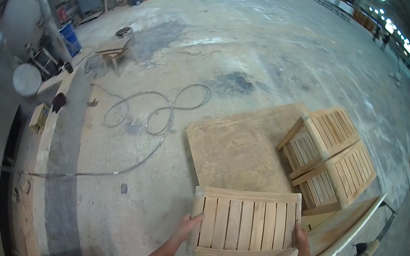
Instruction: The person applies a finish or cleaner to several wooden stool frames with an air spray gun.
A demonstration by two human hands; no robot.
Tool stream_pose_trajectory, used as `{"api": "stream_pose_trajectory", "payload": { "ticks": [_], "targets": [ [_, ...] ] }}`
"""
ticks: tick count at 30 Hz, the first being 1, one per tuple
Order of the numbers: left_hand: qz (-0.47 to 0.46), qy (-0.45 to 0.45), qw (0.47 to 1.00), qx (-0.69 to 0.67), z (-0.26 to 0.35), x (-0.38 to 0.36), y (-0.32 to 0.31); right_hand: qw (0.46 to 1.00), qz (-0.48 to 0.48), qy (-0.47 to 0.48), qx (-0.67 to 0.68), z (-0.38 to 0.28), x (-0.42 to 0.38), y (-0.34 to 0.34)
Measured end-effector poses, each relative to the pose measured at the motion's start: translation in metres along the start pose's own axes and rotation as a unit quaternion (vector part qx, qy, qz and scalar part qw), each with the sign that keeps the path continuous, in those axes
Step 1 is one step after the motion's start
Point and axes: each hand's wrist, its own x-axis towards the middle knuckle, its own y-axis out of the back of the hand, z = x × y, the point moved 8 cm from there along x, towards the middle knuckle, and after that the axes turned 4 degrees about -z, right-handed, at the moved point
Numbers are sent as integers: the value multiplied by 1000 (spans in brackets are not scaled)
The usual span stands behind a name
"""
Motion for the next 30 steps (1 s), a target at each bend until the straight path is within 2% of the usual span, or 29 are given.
{"api": "stream_pose_trajectory", "payload": {
  "ticks": [1, 4, 5, 7, 8, 9, 11, 13, 14, 15, 16, 18, 20, 22, 23, 25, 27, 30],
  "targets": [
    [5, -15, 1000, -12, 3, -9, 2, 1000, -9, 1, -4, -2, 3, -3],
    [27, -46, 998, -33, -7, -38, 29, 993, -85, 80, -15, -5, 11, -19],
    [40, -51, 997, -39, -19, -45, 40, 990, -112, 71, -49, -6, 20, -21],
    [49, -133, 986, -87, 28, -115, 47, 972, -186, 66, -127, -35, -8, -47],
    [103, -108, 989, -20, -16, -99, 72, 960, -222, 73, -157, -50, -21, -60],
    [161, -130, 977, 45, 2, -139, 82, 955, -251, 103, -122, -67, -47, -76],
    [262, -166, 951, 5, 38, -257, 95, 935, -316, 154, -47, -103, -96, -106],
    [307, -155, 937, -58, -6, -308, 107, 910, -395, 120, -30, -122, -138, -127],
    [338, -173, 922, -74, -12, -353, 110, 894, -421, 144, -46, -139, -177, -136],
    [365, -193, 907, -84, -12, -408, 107, 878, -444, 168, -55, -156, -222, -146],
    [395, -199, 894, -70, 10, -454, 91, 863, -473, 172, -45, -165, -236, -150],
    [473, -238, 843, -97, -16, -537, 71, 869, -437, 216, -81, -172, -222, -161],
    [531, -262, 797, -119, -31, -647, 64, 818, -518, 238, -76, -206, -316, -185],
    [573, -285, 753, -154, -55, -744, 52, 796, -537, 266, -82, -225, -408, -204],
    [594, -289, 730, -177, -64, -761, 63, 766, -575, 273, -85, -231, -439, -247],
    [634, -288, 683, -218, -91, -825, 56, 717, -600, 342, -89, -245, -510, -287],
    [681, -330, 610, -234, -123, -866, 54, 680, -631, 364, -80, -240, -571, -335],
    [728, -337, 539, -255, -160, -918, 52, 590, -701, 384, -114, -211, -675, -394]
  ]
}}
